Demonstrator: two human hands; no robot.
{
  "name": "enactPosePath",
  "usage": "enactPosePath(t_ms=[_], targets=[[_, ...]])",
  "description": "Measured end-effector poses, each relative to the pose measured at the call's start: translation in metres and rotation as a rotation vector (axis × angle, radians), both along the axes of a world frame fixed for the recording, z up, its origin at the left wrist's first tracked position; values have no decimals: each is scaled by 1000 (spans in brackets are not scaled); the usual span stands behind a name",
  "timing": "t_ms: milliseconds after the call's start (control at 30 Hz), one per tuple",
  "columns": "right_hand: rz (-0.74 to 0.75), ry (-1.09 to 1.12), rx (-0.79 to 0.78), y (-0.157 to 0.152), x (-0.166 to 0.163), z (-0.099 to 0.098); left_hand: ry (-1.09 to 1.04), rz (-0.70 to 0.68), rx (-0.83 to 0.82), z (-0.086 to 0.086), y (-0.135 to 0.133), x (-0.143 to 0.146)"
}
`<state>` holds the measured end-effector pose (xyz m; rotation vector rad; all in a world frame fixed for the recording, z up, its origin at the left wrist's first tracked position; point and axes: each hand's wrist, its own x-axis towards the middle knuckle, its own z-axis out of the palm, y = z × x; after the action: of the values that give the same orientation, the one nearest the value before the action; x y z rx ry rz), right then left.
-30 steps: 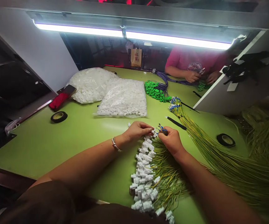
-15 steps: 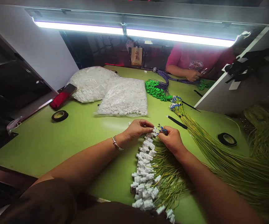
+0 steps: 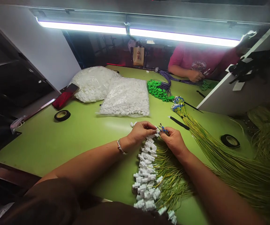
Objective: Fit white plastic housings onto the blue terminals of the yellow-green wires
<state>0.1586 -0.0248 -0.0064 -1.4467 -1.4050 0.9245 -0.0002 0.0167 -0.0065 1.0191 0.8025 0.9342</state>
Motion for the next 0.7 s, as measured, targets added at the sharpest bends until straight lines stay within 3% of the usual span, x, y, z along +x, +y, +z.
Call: enactPosePath(t_ms=[200,367,700], targets=[[-74,-103,69,-2,-4,-1,-17,76,-27,1,-5,6],[-88,-113,56,-2,-4,0,42,134,56,1,-6,9],[-127,202,-105,3,-1,-4,-110,102,-63,-2,-1,7]])
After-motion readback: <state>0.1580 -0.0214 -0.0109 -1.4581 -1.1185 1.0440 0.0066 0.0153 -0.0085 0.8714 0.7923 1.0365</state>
